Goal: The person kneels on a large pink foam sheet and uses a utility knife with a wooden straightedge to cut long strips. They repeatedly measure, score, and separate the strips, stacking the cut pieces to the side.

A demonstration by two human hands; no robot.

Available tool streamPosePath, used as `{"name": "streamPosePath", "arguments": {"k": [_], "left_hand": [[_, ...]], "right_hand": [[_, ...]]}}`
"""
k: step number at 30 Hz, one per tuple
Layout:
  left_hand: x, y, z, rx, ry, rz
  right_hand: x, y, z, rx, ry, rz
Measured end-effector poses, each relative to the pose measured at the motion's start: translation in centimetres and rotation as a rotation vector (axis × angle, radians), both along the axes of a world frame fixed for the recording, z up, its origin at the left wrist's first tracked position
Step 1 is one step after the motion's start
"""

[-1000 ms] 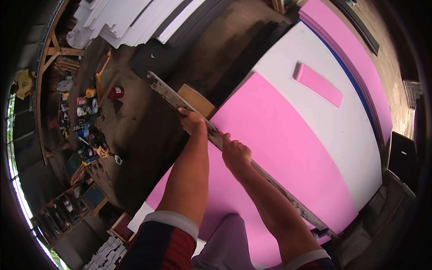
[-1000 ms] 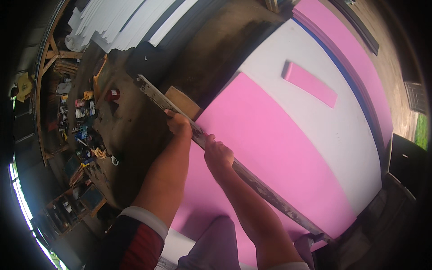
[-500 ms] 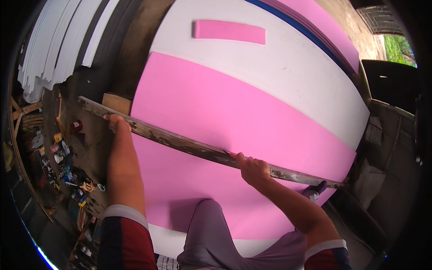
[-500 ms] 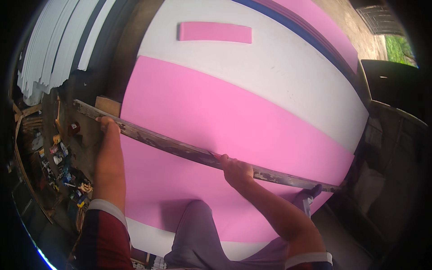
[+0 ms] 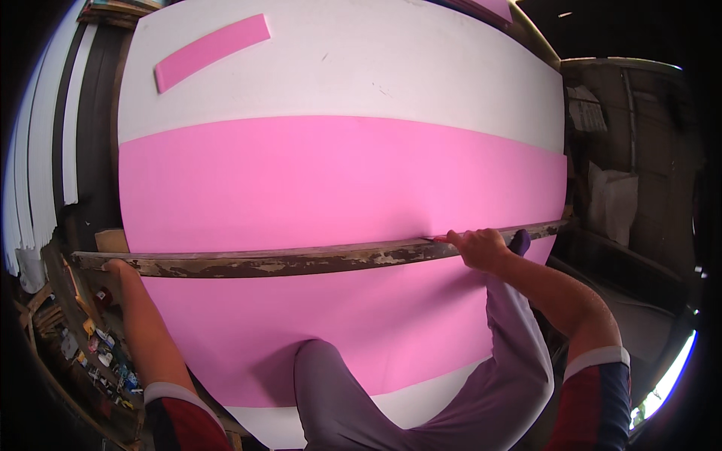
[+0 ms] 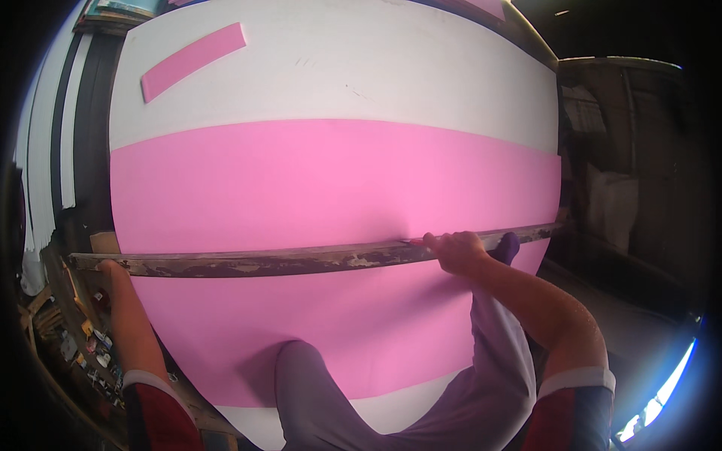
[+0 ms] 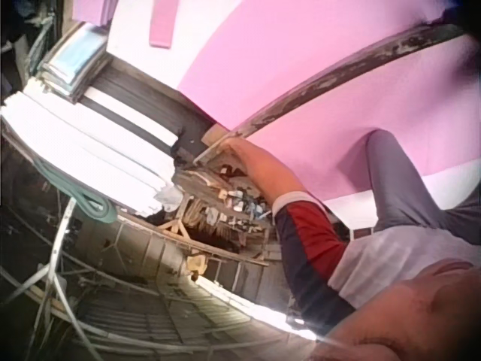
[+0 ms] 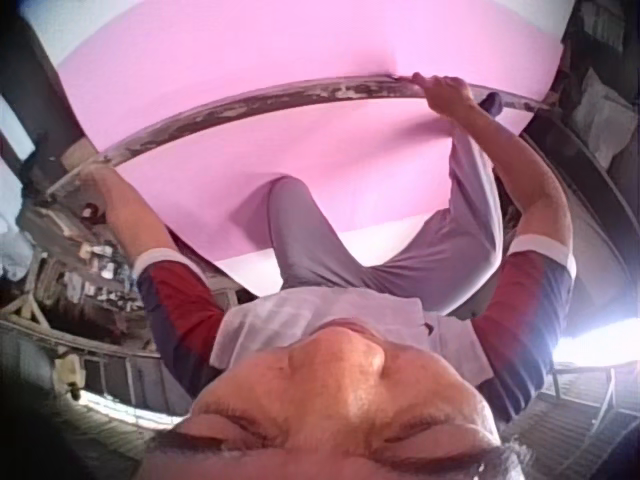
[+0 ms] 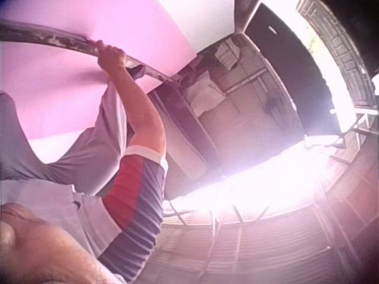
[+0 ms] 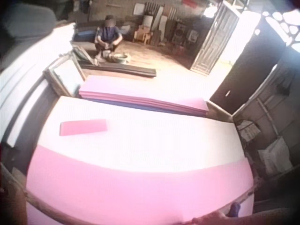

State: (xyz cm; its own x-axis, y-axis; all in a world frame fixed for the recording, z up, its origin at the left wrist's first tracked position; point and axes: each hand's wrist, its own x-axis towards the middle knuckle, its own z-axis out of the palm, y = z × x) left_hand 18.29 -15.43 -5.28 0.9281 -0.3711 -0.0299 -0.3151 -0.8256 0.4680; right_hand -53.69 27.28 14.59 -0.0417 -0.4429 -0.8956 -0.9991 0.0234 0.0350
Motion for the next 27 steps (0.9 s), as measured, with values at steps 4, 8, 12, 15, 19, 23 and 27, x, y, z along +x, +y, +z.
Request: {"name": "streamPosePath", "arguments": {"k": [4, 8, 12, 15, 19, 23, 27], "left_hand": [[-9.4, 5.7, 3.4, 0.188, -0.375, -0.530], [-32.3, 22.1, 7.5, 0.111, -0.188, -1.117], [-42.1, 30.2, 6.3, 0.408, -0.205, -1.094], [-43.7, 29.8, 6.6, 0.457, -0.313, -1.076], [-43.1, 29.4, 5.7, 0.436, -0.329, -1.091], [-42.1, 29.9, 4.6, 0.455, -0.411, -1.088], [-42.7, 29.9, 5.1, 0.430, -0.374, -1.103]], "right_hand": [[-4.7, 3.4, 0.8, 0.068, 0.067, -0.037], [-8.2, 6.0, 1.5, 0.078, 0.113, -0.061], [-10.9, 8.0, 1.8, 0.023, 0.087, -0.084], [-12.0, 8.3, 0.9, 0.005, 0.043, -0.096], [-12.2, 9.2, -0.2, -0.025, -0.043, -0.133], [-12.6, 9.3, -0.8, -0.038, -0.094, -0.145], [-13.4, 8.6, -0.3, -0.006, -0.151, -0.192]]}}
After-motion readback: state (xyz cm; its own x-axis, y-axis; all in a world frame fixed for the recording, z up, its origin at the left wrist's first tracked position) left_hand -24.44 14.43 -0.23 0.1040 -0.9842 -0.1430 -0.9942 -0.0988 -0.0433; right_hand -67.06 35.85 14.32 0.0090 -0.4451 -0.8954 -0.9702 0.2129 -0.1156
